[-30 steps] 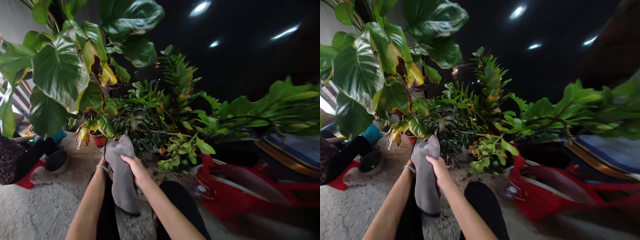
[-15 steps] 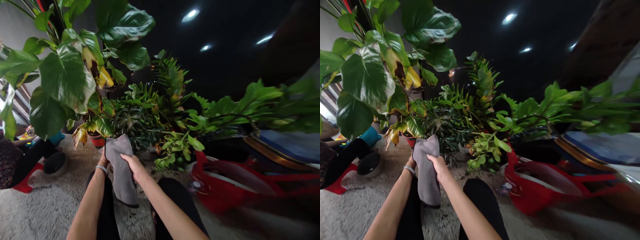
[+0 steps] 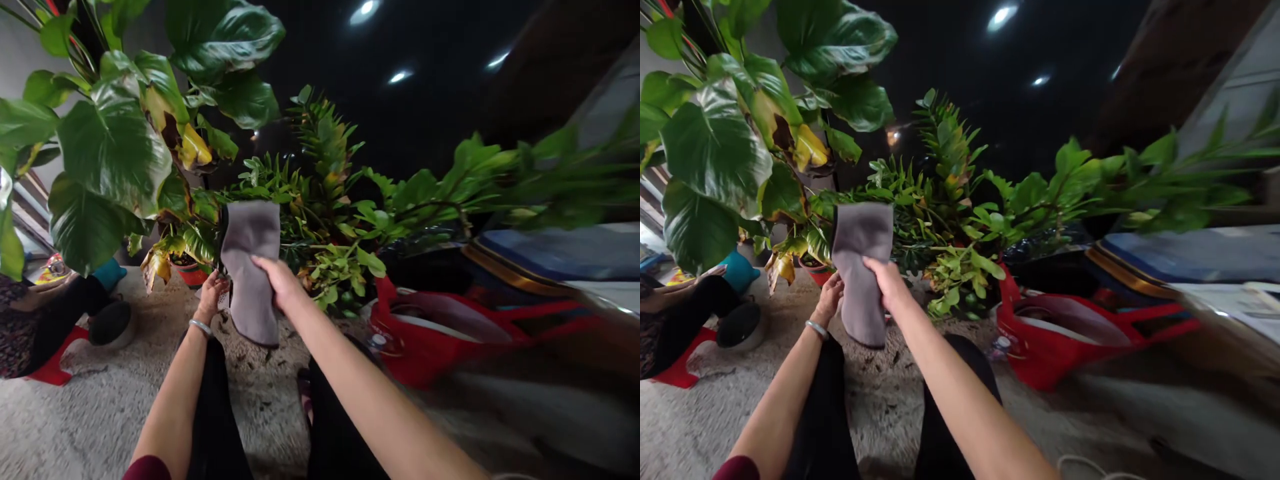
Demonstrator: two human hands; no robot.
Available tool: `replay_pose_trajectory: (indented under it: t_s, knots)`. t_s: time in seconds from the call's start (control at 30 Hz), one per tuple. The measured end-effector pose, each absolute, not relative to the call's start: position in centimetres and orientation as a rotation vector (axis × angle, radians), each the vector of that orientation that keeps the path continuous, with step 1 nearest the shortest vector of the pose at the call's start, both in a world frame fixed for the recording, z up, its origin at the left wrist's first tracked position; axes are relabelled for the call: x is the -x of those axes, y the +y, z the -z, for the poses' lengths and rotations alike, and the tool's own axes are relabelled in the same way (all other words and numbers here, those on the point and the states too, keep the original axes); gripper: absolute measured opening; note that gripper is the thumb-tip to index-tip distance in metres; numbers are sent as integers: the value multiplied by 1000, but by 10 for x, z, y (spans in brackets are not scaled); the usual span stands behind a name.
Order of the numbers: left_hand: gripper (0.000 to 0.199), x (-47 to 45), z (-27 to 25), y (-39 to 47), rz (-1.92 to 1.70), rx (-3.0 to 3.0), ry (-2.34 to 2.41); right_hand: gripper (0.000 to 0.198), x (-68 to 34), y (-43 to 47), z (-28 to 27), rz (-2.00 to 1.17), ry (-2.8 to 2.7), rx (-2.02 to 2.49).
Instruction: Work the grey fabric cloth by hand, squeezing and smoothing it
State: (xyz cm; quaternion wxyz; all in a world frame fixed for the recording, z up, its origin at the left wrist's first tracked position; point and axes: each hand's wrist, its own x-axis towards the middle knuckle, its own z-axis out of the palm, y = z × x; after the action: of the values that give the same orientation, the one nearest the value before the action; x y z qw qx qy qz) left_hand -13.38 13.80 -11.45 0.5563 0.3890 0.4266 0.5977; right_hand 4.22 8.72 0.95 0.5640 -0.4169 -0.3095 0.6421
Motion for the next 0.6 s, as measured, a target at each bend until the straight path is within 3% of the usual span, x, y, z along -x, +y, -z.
replay_pose_trajectory:
  t_s: [0.17,0.33,0.4,0.6]
  knots:
    - [50,139,121,143,-1423,-896,982,20,-54,25,39,-1600,-831,1211]
    - [69,138,126,144,-1458,-718,925,38,-93,49,0,-1274,-617,1014]
    - [68,136,126,142,-1461,-706,937,36,-99,76,-11,-1199,-474,900]
    - [60,136,127,139,-1491,-684,962,14,-84,62,41,-1650,-241,1156]
